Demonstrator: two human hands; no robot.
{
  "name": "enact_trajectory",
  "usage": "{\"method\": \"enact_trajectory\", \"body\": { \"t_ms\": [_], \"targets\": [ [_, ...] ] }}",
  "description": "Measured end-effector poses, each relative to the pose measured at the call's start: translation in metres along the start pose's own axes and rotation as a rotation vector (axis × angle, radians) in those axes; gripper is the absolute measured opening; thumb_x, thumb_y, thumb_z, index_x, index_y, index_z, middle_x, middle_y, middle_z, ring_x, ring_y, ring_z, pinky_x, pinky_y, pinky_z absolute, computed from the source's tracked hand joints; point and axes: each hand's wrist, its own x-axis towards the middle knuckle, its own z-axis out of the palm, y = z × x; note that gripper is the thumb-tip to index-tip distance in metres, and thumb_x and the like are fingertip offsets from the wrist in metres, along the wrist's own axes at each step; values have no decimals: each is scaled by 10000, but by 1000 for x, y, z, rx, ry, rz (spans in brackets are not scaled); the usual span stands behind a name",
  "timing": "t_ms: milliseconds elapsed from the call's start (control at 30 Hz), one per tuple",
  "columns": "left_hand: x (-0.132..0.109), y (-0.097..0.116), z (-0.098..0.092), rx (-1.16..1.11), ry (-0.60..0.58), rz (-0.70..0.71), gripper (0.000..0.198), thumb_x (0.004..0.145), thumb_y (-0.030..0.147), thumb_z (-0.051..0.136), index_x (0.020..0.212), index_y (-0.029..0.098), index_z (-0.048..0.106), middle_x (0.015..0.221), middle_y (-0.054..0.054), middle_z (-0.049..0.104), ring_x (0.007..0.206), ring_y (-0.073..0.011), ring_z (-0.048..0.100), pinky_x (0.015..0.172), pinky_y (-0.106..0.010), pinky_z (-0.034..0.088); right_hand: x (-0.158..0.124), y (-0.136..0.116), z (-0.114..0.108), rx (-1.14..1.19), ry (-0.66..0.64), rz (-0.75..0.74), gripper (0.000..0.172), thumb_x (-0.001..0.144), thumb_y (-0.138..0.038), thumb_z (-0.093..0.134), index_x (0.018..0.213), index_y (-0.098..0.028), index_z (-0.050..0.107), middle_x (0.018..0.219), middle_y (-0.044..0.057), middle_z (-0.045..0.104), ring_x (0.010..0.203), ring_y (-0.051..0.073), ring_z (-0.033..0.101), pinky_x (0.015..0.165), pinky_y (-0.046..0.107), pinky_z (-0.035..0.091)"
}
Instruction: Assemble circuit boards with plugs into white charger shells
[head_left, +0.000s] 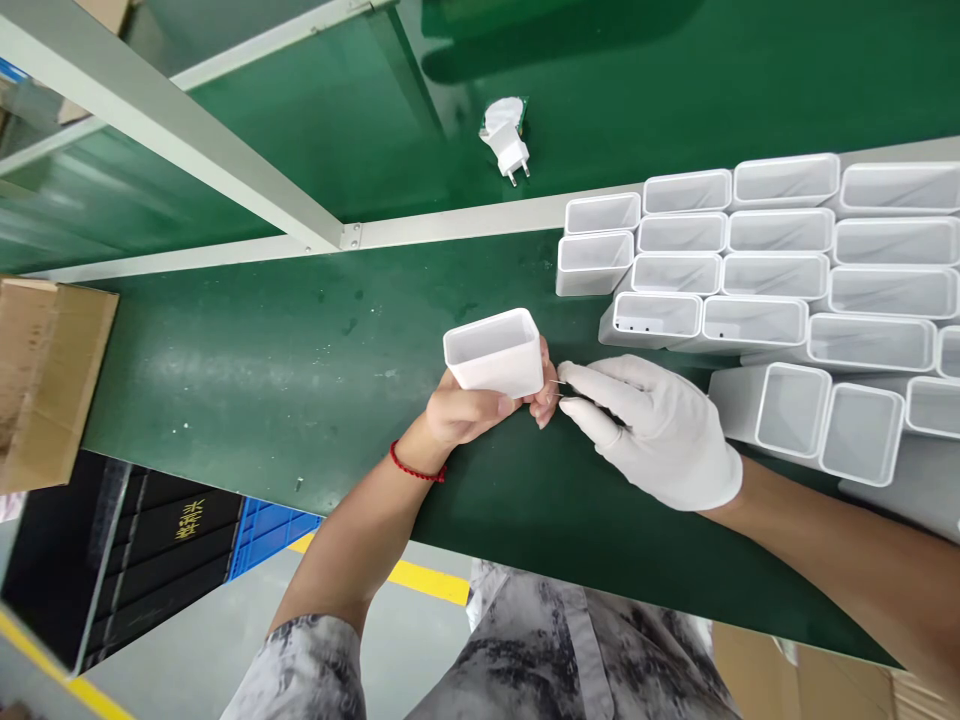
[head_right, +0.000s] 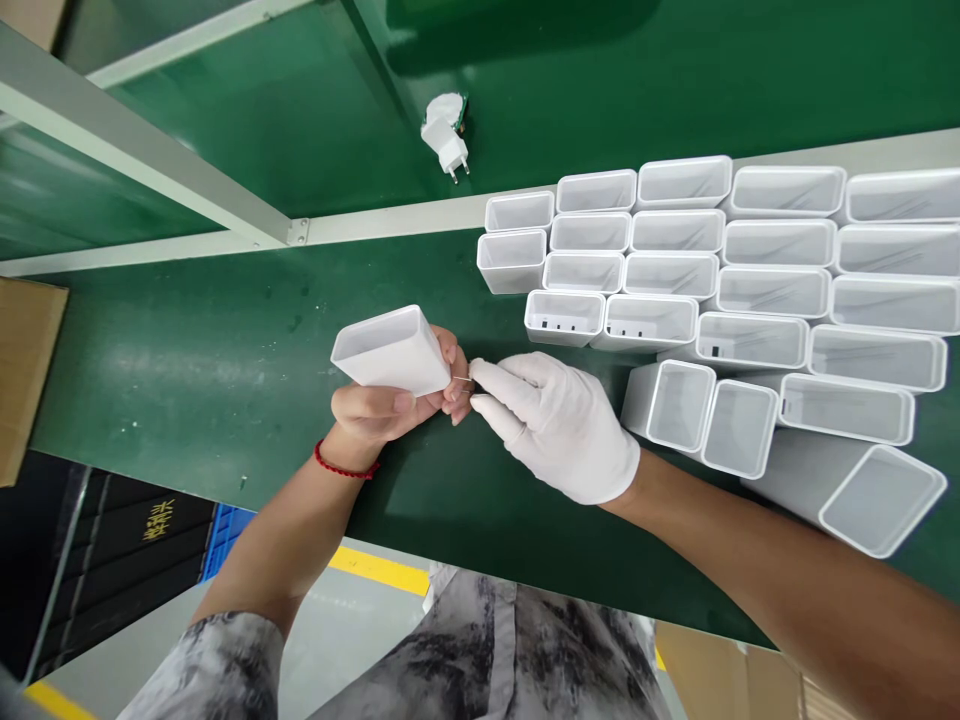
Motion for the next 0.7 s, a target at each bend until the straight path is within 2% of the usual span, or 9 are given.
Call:
{"method": "enact_trajectory", "body": {
  "t_ms": [300, 533, 700],
  "targets": [
    [-1, 1, 0, 30, 8, -5, 384, 547, 270, 719, 887, 153, 584, 696, -51, 594, 614, -176, 536, 554, -335, 489, -1, 1, 1, -16, -27, 4, 298, 1009, -234, 430, 992, -208, 727, 833, 31, 716, 707, 157, 634, 547, 244, 464],
    [-1, -1, 0, 42, 8, 36, 305, 566, 247, 726, 829, 151, 607, 689, -58, 622, 615, -177, 558, 565, -327, 502, -1, 3, 1, -71, 11, -90, 244, 1005, -202, 473, 1050, -177, 712, 809, 21, 711, 667, 158, 599, 550, 274, 437],
    [-4, -7, -5, 78, 54, 34, 373, 583, 246, 766, 912, 148, 623, 750, -58, 649, 654, -187, 597, 582, -315, 515, 2, 0, -3, -63, 19, -158, 228, 1005, -194, 486, 1034, -150, 708, 773, 26, 701, 631, 152, 577, 557, 284, 407]
  ]
}}
